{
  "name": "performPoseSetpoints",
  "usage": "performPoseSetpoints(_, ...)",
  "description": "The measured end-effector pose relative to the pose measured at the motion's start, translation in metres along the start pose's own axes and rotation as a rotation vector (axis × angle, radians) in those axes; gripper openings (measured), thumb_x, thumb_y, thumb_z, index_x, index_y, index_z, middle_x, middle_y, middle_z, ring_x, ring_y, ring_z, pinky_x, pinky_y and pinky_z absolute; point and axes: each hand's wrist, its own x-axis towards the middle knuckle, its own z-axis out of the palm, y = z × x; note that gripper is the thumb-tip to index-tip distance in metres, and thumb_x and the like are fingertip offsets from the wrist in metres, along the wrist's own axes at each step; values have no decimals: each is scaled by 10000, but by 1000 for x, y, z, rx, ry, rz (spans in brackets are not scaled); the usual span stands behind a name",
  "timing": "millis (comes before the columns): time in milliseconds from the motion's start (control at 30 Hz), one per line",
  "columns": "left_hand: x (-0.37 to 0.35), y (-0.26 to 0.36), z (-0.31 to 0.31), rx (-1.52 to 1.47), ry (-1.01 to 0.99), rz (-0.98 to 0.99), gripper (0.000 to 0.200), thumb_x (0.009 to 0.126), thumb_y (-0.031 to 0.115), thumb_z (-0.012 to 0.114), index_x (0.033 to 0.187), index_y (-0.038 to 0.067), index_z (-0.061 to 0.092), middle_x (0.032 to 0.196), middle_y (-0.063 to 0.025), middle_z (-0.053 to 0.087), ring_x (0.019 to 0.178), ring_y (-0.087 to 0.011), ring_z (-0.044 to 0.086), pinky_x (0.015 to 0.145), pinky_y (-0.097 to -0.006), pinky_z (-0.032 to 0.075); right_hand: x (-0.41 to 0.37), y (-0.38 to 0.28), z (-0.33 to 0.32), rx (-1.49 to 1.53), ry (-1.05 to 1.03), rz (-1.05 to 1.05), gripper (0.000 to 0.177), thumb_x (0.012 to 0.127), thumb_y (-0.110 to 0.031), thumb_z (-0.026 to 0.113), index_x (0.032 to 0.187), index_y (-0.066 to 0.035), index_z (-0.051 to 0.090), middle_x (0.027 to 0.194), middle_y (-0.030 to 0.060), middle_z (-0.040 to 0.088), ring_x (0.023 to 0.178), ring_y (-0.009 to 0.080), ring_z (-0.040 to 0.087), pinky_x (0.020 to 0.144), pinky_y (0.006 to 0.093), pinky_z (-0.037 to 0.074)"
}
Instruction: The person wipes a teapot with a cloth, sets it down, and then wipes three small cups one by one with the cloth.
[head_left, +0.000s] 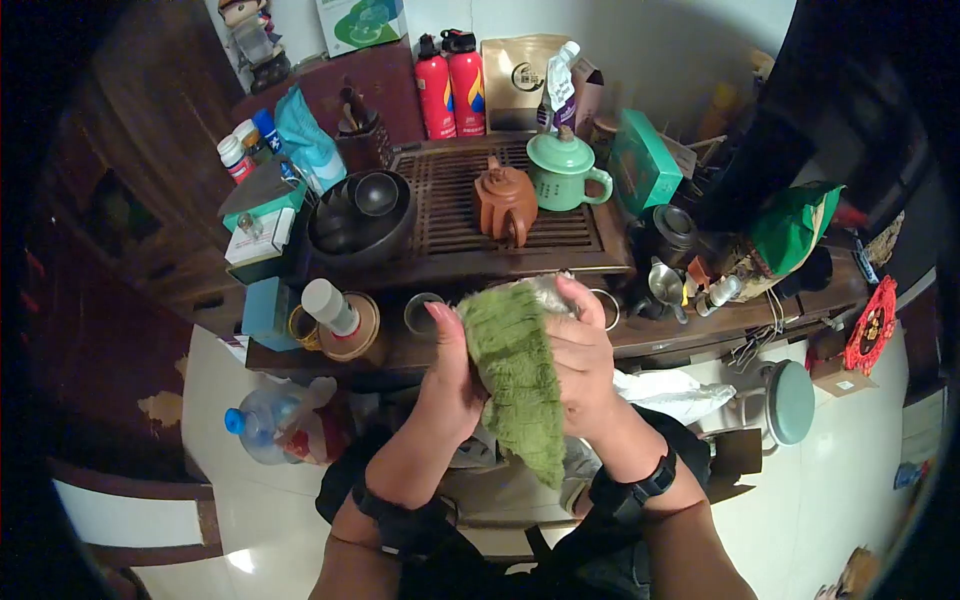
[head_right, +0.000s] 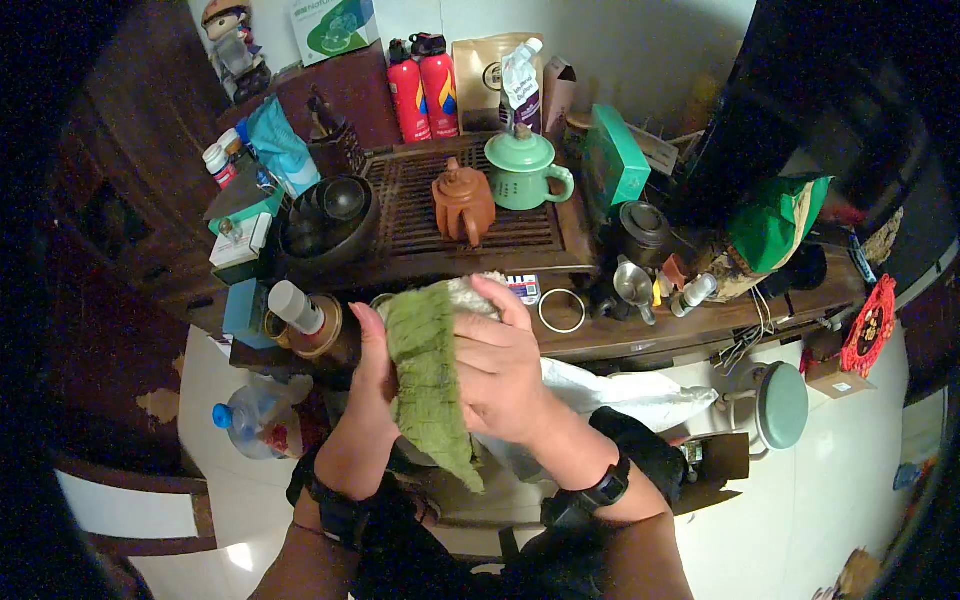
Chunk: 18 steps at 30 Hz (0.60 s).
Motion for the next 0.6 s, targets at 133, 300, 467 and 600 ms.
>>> performPoseSetpoints(133,1,8,6,114,20,38,815,816,682,117,1231,45,411,1187,-60,477,1106,-167,456,940,-318,368,-14,10,5,446,81,304,249,702,-198,634,897,-48,593,981,81,592,932,213,557,894,386,397)
performPoseSetpoints(300,-2,12,10,278,17,-8,729,838,649,166,1237,76,378,1210,-73,451,1126,-180,445,956,-338,366,-40,10,7,1167,220,702,347,794,-198,569,1090,-48,471,1061,67,517,958,174,511,837,294,431)
performPoseSetpoints(467,-3,17,10,188,29,38,729,837,653,167,1257,85,346,1165,-101,479,1017,-241,539,718,-442,525,-55,39,-13,1182,137,652,349,806,-241,531,1103,-65,485,1061,72,520,990,204,491,869,327,404)
performPoseSetpoints(600,-2,26,-1,252,51,247,734,835,652,155,1261,80,326,1158,-115,479,970,-268,565,650,-442,552,-64,52,-22,-495,-175,412,303,801,-198,554,1072,-65,523,1001,78,544,935,195,514,841,334,423)
